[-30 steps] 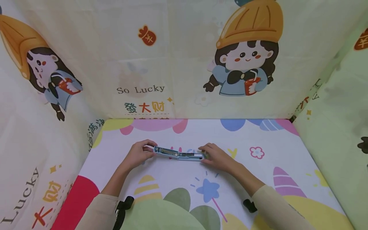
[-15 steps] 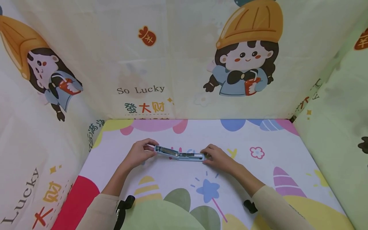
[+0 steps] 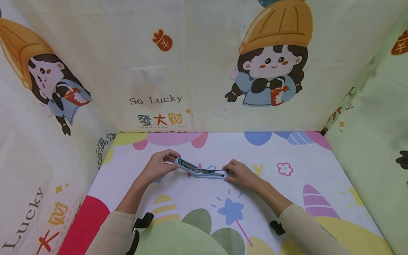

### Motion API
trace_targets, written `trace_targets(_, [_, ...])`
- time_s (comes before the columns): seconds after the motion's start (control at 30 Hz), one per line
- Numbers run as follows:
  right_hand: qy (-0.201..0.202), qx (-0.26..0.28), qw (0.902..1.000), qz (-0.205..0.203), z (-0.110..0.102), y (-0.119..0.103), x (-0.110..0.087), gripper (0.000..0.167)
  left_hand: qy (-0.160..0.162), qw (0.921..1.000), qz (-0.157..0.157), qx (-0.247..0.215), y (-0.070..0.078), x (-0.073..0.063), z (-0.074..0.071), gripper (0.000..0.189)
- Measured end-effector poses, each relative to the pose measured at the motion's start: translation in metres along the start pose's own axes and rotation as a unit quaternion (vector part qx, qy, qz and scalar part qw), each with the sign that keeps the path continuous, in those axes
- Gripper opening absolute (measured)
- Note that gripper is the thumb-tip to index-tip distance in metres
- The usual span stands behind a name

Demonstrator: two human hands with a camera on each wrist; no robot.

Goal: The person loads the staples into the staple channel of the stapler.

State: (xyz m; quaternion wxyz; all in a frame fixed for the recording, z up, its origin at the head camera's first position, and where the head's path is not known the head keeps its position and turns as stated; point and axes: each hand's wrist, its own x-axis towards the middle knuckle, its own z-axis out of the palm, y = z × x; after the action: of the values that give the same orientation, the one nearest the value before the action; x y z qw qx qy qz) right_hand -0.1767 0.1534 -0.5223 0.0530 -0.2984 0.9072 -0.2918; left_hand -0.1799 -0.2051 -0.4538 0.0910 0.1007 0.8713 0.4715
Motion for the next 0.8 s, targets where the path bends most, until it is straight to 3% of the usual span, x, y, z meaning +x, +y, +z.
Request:
trace_targets(0.3, [0.005,0.013,0.9998,0.012,0.001,0.001,0.000,0.039,0.006,0.9990,0.044,-0.001,0.018,0.005,0.009,0.032])
trace_targets(0.8, [0.006,0.014,0.9998,0.015,0.002,0.004,-0.002,0.039,-0.025,0.9975,0.066,0.001,0.038,0.017,0.034,0.031])
